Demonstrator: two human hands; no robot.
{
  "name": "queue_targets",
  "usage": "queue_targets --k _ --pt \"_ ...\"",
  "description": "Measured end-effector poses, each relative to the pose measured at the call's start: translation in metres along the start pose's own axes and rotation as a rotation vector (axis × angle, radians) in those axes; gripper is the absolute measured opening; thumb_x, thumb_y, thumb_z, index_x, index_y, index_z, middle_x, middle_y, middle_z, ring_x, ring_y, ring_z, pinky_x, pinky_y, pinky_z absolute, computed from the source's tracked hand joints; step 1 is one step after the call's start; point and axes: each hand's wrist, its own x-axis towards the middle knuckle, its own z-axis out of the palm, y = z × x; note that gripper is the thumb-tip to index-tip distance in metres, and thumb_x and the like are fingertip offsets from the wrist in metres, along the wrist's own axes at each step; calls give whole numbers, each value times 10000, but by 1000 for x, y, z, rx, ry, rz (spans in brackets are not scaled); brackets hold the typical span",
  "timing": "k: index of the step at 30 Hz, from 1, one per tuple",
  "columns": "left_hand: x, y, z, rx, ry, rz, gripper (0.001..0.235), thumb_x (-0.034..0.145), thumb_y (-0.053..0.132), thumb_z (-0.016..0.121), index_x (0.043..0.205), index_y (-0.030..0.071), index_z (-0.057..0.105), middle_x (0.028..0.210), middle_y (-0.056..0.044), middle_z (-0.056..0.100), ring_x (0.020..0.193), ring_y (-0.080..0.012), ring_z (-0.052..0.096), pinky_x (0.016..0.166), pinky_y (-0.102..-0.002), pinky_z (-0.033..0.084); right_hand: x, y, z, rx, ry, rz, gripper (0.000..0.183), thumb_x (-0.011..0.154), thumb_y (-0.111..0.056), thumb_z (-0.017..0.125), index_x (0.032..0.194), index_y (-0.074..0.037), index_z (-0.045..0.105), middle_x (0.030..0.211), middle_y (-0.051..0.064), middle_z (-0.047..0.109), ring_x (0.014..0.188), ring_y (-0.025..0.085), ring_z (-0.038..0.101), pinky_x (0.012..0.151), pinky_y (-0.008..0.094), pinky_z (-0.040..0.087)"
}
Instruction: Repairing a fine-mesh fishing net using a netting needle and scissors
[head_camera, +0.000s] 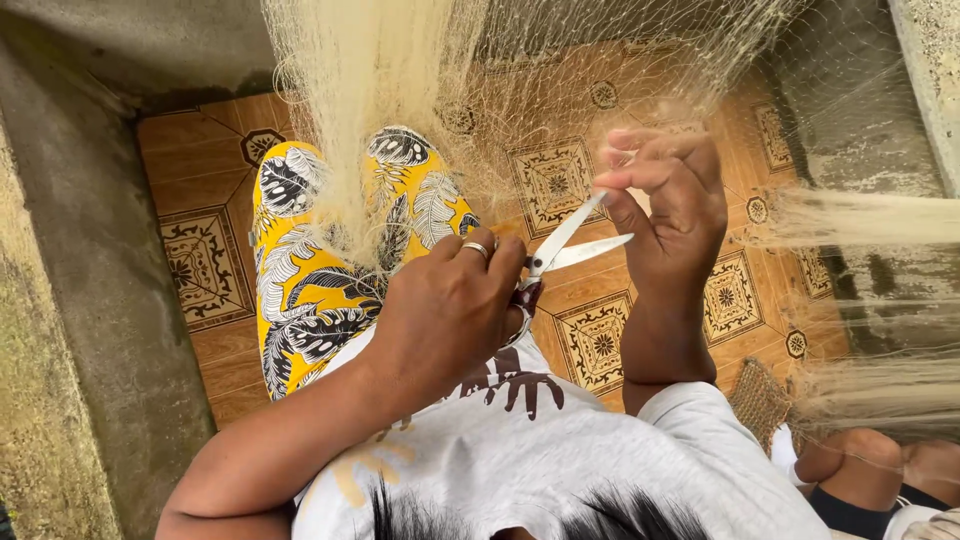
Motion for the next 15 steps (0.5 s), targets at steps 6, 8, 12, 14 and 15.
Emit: queue_targets --k 6,8,12,14,15 --pt "2 -2 -10 74 -20 -2 306 711 306 732 921 131 596 741 -83 601 660 -288 644 494 -358 534 1 0 0 5 -12 -24 179 1014 -115 719 942 45 684 1032 188 507 1133 400 655 969 499 595" --pt "5 -2 -15 64 -32 2 299 718 305 735 916 127 600 737 -88 608 651 -289 646 490 -359 532 1 -1 3 10 -3 -22 173 1009 -111 724 941 43 687 1030 186 509 1133 396 654 969 494 596" --pt "10 -2 -23 42 -57 11 297 730 305 743 905 114 598 722 -102 618 637 -300 651 485 -370 531 1 0 5 26 7 -21 166 996 -105 738 935 37 678 1027 178 509 1138 391 656 960 497 601" --pt "13 -2 -25 37 -95 6 318 737 306 752 935 102 610 731 -112 634 640 -300 662 497 -377 545 0 2 3 36 2 -14 169 1002 -113 729 940 34 675 1032 175 503 1148 395 653 974 497 593" --pt "14 -2 -26 32 -134 0 339 743 306 761 965 90 622 740 -122 649 643 -301 673 508 -384 559 0 3 2 47 -5 -6 173 1009 -122 720 944 31 672 1037 173 496 1159 399 650 987 496 585"
